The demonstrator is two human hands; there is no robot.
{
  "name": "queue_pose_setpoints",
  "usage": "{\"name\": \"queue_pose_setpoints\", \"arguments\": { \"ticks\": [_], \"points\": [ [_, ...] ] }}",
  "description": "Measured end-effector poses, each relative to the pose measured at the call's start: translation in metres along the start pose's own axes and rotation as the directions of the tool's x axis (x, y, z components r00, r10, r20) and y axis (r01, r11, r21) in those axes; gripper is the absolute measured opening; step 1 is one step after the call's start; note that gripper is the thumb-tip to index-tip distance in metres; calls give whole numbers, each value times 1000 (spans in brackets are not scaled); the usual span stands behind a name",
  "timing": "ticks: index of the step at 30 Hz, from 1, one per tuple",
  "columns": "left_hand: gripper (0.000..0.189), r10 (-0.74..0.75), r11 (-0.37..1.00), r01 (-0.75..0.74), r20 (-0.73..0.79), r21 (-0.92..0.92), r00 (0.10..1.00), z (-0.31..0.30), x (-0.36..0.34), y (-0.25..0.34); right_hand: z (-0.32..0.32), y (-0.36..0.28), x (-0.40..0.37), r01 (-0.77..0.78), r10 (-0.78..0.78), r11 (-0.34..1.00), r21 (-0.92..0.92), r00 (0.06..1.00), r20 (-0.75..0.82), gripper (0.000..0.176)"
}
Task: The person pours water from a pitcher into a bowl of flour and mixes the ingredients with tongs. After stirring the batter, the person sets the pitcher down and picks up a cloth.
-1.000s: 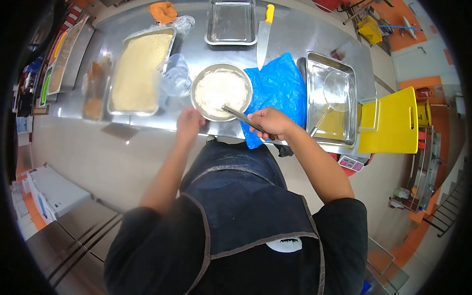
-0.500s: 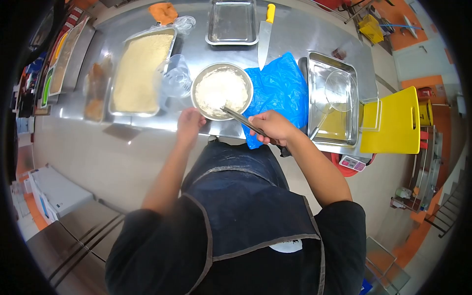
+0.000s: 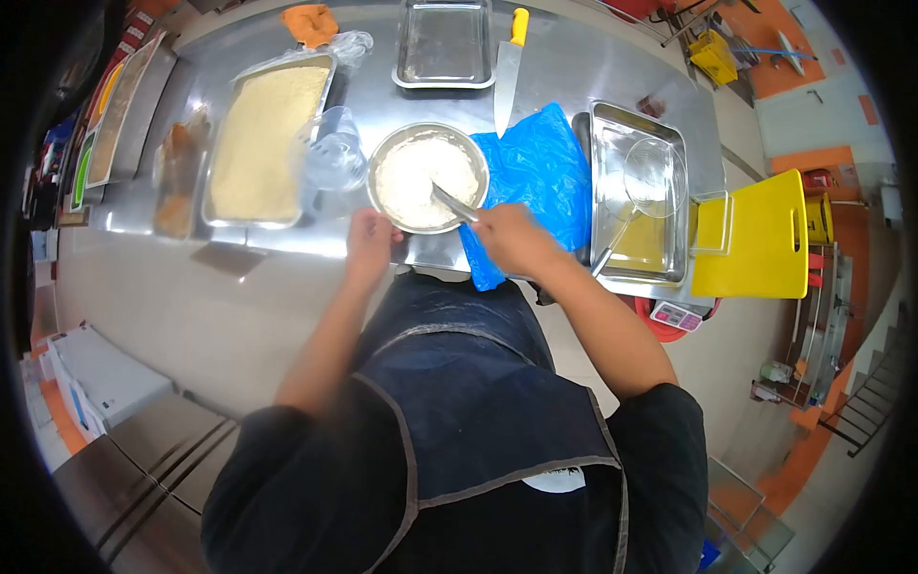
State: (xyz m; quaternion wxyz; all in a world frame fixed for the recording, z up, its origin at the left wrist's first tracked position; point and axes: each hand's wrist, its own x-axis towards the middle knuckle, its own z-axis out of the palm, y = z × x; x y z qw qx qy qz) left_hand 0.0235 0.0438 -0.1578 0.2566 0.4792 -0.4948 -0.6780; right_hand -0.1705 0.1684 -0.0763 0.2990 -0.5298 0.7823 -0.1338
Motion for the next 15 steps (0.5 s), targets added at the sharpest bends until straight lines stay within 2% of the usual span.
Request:
{"name": "queue_pose_setpoints", "arguments": {
  "ticks": [2,5,6,8,10,11,14,15],
  "points": [
    [16,9,1000,-9,11,8,1000,-3,1,-3,-11,4,-3,-55,57,994,93,998,-18,27],
    [19,39,998,-40,32,39,999,-2,6,-11,1,12,-6,-40,38,998,57,998,42,26],
    [19,27,999,-28,24,46,999,-2,6,-8,-4,10,-5,-157,143,969,190,986,84,26],
    [19,37,998,-38,30,41,999,-3,7,-8,-17,4,-5,-386,325,819,425,922,210,25],
    [19,85,996,-86,51,8,995,-2,8,-13,0,15,-3,-237,206,920,313,970,131,26],
    [17,60,998,-61,44,19,997,-3,8,-12,8,21,-2,-158,139,955,252,986,94,27],
    [14,18,999,-20,46,40,999,-4,7,-2,-10,11,-2,-416,316,750,514,908,275,28],
    [14,25,999,-27,53,32,998,-4,7,-3,-7,12,-2,-321,263,852,413,945,192,29]
  ]
}}
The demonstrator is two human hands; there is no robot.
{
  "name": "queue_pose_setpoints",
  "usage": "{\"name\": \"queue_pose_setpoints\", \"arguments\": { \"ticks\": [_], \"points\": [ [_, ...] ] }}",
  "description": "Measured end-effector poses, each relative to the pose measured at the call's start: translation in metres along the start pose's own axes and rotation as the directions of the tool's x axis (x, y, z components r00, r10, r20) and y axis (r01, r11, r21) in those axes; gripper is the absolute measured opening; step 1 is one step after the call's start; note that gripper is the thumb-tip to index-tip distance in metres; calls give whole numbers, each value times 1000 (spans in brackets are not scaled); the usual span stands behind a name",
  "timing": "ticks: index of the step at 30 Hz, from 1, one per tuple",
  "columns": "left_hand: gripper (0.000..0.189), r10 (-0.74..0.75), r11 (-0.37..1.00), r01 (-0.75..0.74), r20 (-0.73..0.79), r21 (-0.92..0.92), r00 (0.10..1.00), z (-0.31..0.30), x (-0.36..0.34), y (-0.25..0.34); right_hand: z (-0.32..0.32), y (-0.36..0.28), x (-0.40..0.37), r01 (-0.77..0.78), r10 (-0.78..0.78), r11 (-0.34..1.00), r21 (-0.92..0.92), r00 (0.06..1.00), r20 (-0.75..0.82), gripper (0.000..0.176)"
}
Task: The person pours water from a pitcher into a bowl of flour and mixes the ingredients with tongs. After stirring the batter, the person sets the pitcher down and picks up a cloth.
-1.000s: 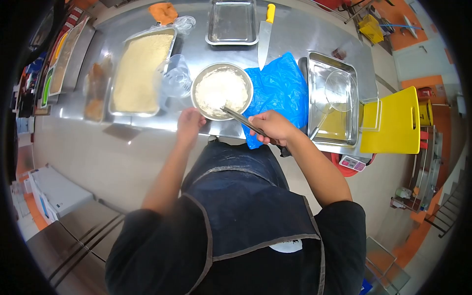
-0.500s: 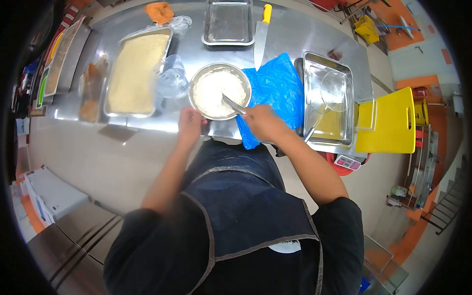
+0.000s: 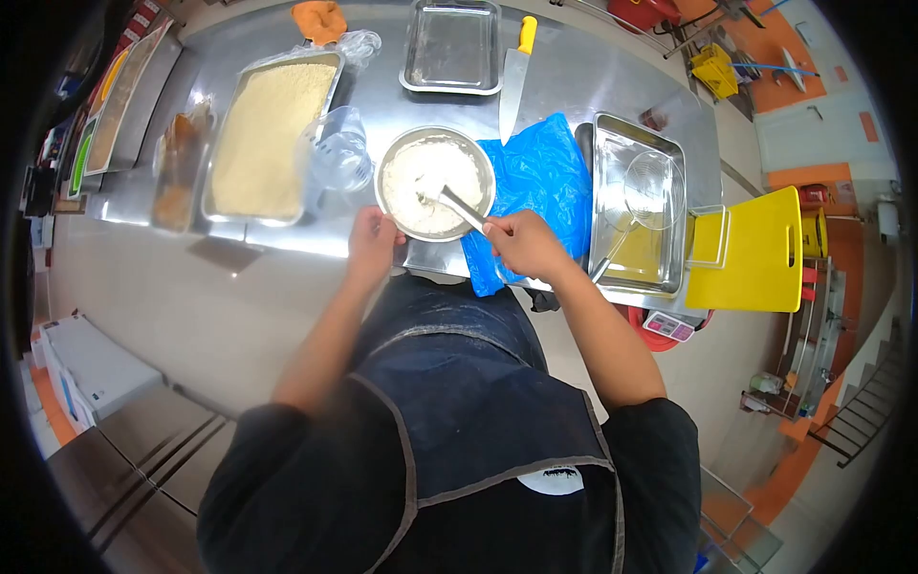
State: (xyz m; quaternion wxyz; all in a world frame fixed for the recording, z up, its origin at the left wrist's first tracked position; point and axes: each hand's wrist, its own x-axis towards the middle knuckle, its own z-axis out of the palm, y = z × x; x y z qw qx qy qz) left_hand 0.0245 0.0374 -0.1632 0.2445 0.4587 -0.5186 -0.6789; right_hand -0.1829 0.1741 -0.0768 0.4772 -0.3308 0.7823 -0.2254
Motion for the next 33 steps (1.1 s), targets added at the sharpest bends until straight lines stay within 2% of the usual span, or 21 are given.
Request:
{"name": "queue_pose_setpoints", "arguments": {
  "ticks": [2,5,8,11,14,17,20,21,24,25,29,32,33],
  "points": [
    [15,-4,1000,4,-2,-6,1000,-1,-1,-5,9,8,3,174,-197,941,-290,979,-54,29],
    [18,-12,1000,12,-8,11,1000,-3,3,-10,-2,-4,-1,-114,110,989,92,993,39,27],
    [15,-26,1000,26,-20,11,999,0,-1,-10,10,6,1,148,-204,945,-292,963,-174,26],
    [13,-71,997,71,-15,15,997,-1,0,-7,4,-2,-5,184,-188,958,-221,982,4,26],
    [14,-100,995,100,-2,-10,995,-1,-5,-9,-11,-6,-12,133,-180,939,-317,976,-123,26],
    [14,-115,992,116,13,-42,993,-3,-8,-10,4,15,-3,161,-269,860,-484,949,-162,26],
    [14,-132,990,135,61,-44,989,1,-7,-15,22,7,-11,288,-348,865,-410,934,-77,26],
    [14,-144,986,149,72,-72,987,1,-8,-15,16,-6,-16,249,-278,911,-328,960,-43,27],
    [14,-158,975,170,88,-145,984,-1,-9,-17,0,-12,-21,186,-259,919,-348,950,-176,25],
    [14,-157,971,171,93,-169,983,0,-9,-17,-9,-18,-21,59,-128,921,-384,980,-155,25],
    [18,-175,968,201,168,-149,970,0,-6,-20,13,18,-4,252,-395,827,-502,897,-201,25],
    [14,-210,958,241,195,-153,958,1,-10,-20,10,-12,-15,172,-193,939,-299,980,-44,28],
    [15,-219,961,249,213,-122,952,-1,-11,-20,6,-14,-17,154,-184,945,-289,980,-80,28]
  ]
}}
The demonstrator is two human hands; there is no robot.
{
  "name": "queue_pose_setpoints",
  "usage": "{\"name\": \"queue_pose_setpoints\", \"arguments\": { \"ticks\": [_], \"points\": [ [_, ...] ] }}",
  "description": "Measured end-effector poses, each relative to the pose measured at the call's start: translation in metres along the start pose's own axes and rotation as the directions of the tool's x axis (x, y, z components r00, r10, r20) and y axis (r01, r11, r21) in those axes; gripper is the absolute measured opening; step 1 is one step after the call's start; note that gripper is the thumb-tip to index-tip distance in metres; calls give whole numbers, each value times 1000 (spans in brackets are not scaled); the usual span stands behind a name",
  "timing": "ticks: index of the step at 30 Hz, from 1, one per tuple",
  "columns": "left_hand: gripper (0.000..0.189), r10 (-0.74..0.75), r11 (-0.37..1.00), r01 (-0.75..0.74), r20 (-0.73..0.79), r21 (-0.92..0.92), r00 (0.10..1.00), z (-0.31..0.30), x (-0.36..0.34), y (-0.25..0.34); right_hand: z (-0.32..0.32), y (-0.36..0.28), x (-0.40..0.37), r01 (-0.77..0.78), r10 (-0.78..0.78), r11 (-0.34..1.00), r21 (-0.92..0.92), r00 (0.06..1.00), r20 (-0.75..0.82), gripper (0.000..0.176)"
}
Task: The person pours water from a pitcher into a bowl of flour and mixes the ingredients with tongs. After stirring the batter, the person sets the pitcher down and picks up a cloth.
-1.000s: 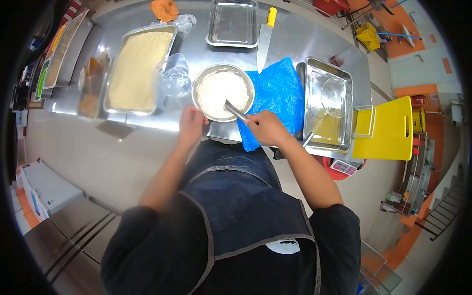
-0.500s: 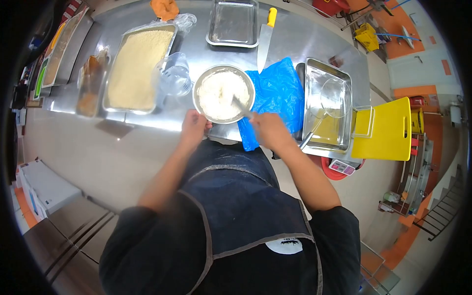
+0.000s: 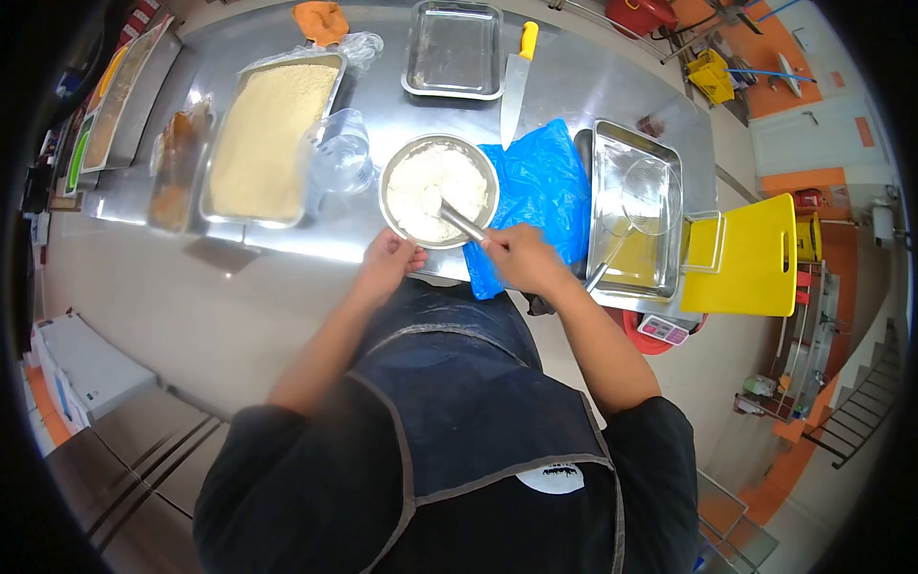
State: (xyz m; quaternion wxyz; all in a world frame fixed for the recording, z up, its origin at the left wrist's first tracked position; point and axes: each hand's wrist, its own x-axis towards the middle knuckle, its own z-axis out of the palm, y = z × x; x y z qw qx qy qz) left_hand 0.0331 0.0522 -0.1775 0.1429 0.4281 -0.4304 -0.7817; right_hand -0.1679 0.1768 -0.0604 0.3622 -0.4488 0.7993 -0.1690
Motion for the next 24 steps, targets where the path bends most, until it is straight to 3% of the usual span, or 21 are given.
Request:
{"name": "queue_pose_setpoints", "arguments": {
  "ticks": [1,4,7,8,11,14,17,18,21,24],
  "points": [
    [17,-14,1000,13,16,28,1000,-1,-1,0,-6,3,-1,-20,20,1000,9,999,-30,29],
    [21,78,962,-19,-209,272,975,-7,-1,14,-14,11,-5,-35,23,995,-89,992,-126,28],
    [24,145,971,-100,-205,215,968,-20,14,28,8,21,-2,49,-78,984,-170,982,-171,27],
    [23,106,987,-78,-208,141,972,-21,17,27,17,25,1,91,-124,979,-184,977,-175,27],
    [22,-57,998,53,-126,-34,990,-17,12,23,15,11,1,32,-32,999,-27,999,-29,30],
    [26,-249,954,248,-19,168,968,-15,1,32,-6,12,-4,64,-65,998,-29,998,-28,31],
    [25,41,949,34,-228,315,973,-17,11,36,-32,0,-14,13,-34,982,-186,993,-110,32],
    [23,55,955,14,-223,297,973,-17,14,37,-34,6,-12,43,-86,954,-298,987,-135,32],
    [20,71,977,-26,-205,211,976,-17,17,39,-16,30,1,73,-110,923,-378,991,-78,33],
    [21,13,996,2,-168,91,986,-11,12,29,7,26,2,151,-155,969,-196,988,-5,32]
  ]
}}
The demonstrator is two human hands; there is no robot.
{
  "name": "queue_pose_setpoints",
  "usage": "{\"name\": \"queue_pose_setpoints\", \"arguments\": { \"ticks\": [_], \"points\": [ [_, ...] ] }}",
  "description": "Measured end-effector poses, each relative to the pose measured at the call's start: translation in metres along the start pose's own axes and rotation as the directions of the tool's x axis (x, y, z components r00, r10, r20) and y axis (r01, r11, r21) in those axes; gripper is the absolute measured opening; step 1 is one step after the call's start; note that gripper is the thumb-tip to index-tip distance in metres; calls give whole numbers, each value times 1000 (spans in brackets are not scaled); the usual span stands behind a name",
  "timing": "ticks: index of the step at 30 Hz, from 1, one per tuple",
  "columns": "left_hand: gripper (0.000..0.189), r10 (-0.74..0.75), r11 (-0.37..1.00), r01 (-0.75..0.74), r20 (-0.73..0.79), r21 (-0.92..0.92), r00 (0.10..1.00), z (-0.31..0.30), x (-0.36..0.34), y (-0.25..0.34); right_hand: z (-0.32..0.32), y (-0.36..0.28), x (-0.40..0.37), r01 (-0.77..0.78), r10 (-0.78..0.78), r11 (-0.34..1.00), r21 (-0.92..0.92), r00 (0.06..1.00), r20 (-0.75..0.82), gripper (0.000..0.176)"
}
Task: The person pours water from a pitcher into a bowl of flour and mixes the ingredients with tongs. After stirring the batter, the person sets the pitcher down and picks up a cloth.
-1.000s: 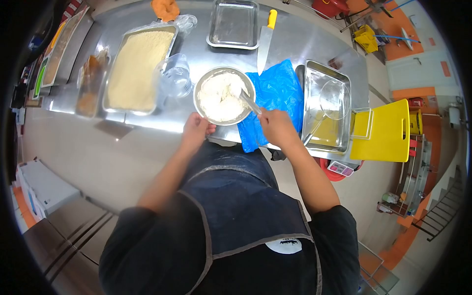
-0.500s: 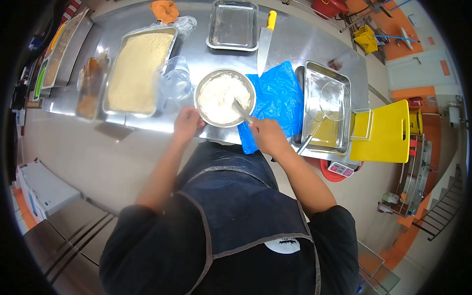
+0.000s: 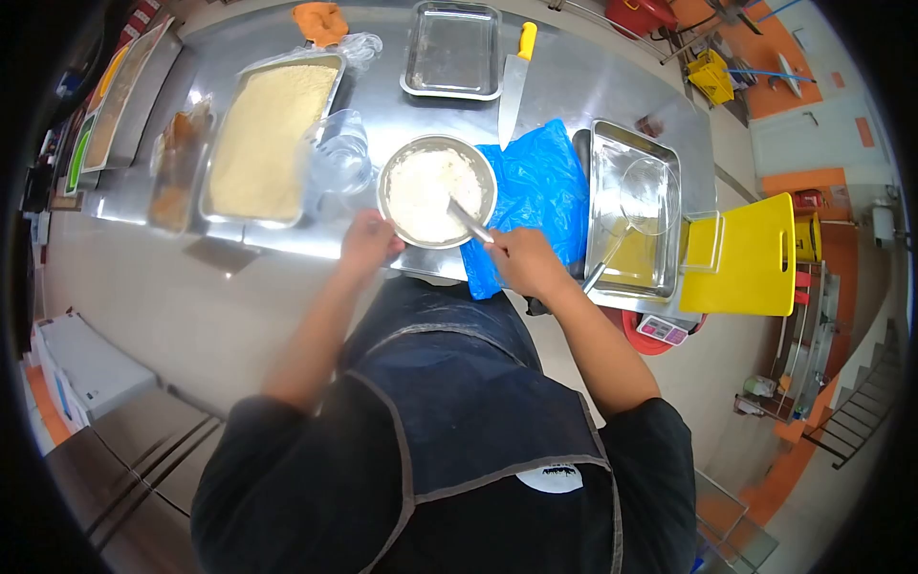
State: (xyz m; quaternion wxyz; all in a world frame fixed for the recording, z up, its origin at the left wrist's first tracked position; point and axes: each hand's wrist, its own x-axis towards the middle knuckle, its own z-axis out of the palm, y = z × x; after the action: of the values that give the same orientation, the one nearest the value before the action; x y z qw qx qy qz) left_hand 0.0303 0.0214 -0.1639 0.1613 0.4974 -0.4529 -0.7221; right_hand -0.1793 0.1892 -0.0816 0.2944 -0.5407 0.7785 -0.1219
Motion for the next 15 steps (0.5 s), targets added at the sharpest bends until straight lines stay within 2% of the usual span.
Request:
{"name": "queue_pose_setpoints", "arguments": {
  "ticks": [3,5,8,9,10,15],
  "points": [
    [22,-47,999,48,41,-11,998,-1,-2,-6,-16,-15,-1,-153,127,968,197,982,140,32],
    [24,-61,998,60,40,13,997,-6,-2,-6,-33,-20,-4,-146,144,986,84,989,27,33],
    [30,68,997,-66,-74,35,995,-7,1,-1,-47,-6,5,-120,106,986,-114,987,-120,35],
    [32,82,997,-82,-61,12,995,-7,1,3,-51,-4,9,-108,79,977,-184,984,-160,35],
    [35,96,995,-96,-50,-11,994,-7,-1,8,-54,-9,13,-129,109,967,-218,989,-103,37],
    [46,46,995,-45,8,-85,999,-10,8,8,-20,-14,23,18,-24,921,-388,1000,-10,36]
  ]
}}
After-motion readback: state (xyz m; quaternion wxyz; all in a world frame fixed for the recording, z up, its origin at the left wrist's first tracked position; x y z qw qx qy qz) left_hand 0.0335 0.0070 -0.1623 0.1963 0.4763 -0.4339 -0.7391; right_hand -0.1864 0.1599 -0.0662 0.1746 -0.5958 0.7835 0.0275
